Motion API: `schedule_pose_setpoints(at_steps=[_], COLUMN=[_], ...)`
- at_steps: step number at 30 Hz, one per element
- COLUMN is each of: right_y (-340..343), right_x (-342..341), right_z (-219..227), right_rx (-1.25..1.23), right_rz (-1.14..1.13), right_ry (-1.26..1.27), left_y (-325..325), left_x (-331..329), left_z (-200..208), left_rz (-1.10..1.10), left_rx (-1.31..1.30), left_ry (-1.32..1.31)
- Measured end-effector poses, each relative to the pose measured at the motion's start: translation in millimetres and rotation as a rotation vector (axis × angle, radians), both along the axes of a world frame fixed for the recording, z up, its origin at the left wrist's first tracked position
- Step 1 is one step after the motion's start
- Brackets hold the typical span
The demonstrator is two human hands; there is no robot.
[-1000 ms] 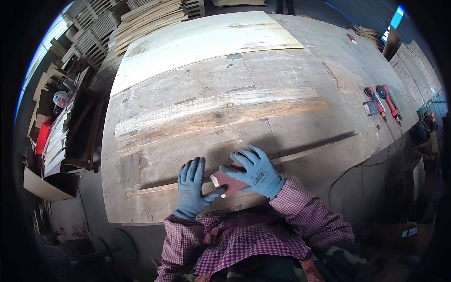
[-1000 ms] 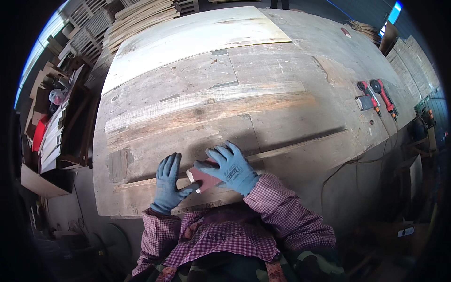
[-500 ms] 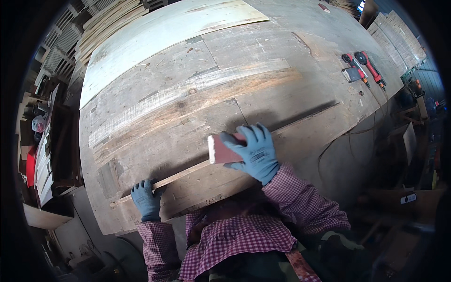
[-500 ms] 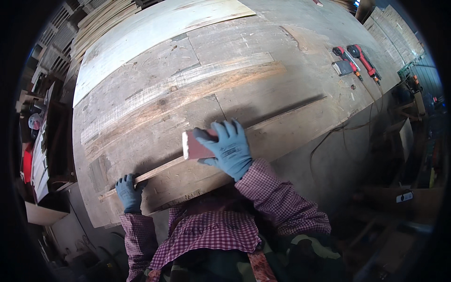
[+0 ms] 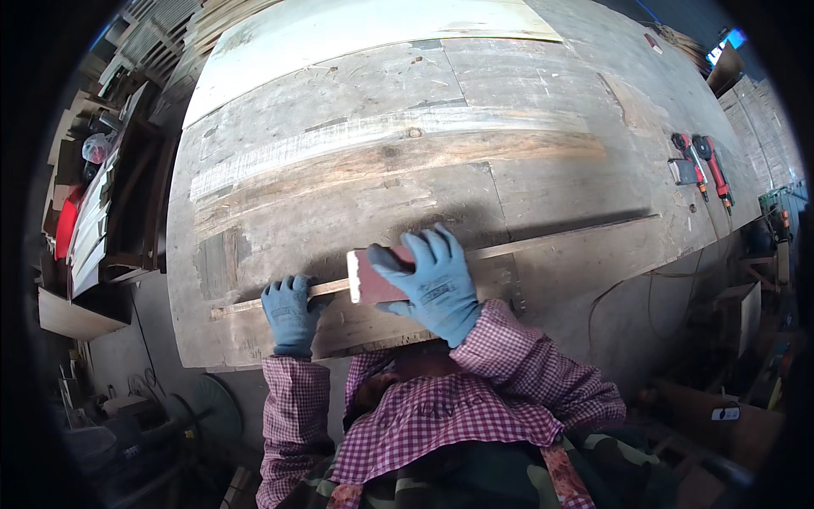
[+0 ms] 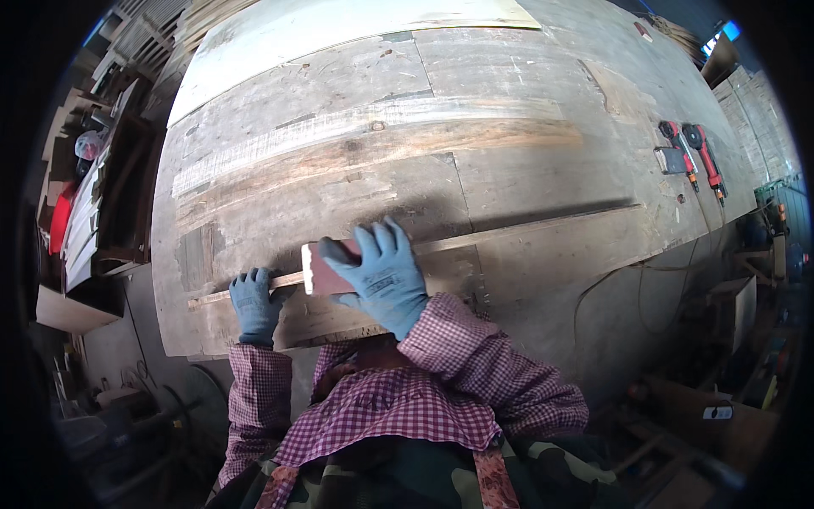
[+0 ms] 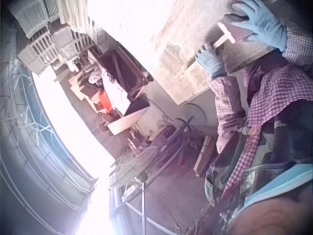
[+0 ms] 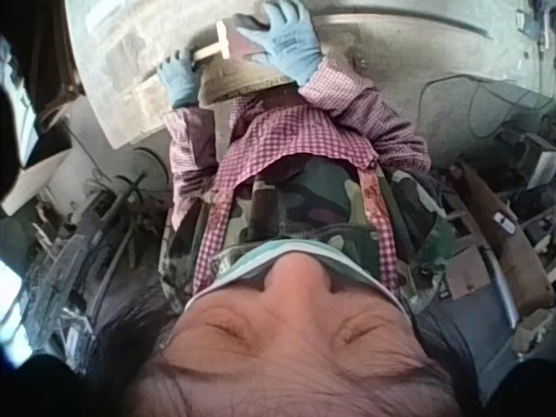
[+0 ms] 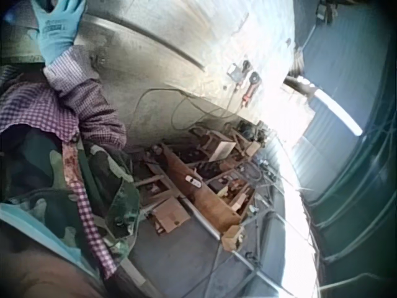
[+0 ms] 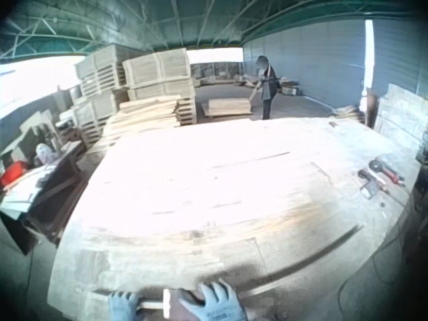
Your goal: The person sands a long wooden plank on a workbench using a sanding block. They repeatedly rub the block along the plank's length and edges, occasionally repositioning the plank. A coworker is visible in the background handling other planks.
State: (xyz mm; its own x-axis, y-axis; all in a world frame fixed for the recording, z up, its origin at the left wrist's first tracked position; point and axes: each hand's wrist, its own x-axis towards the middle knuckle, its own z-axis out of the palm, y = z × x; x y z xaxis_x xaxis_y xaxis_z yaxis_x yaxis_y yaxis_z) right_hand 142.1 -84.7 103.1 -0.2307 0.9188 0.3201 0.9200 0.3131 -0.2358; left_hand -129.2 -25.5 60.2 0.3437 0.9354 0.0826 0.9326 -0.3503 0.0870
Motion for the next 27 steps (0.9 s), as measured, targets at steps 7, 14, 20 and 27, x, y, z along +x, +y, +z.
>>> schedule_pose_setpoints(at_steps=[7,14,20,27], right_y=[0,-94,-29,38], right_x=[15,275,116,-55], right_z=[-6,-41,1,17], right_rx=[0.013,-0.017,-0.071,-0.296], right_rz=[0.05,-0.587,-0.029,0.23], right_ry=[-0.004,-0.231,-0.156,-0.08], left_y=[2,-5,-5,8], left_x=[0,-3,-2,-22], left_z=[11,1,2,-29], left_rz=[0.015,0.007,-0.005,0.034], left_rx=[-0.044,0.004,0.048,0.07], left_ry=[0.029,-0.097,-0.056,0.14])
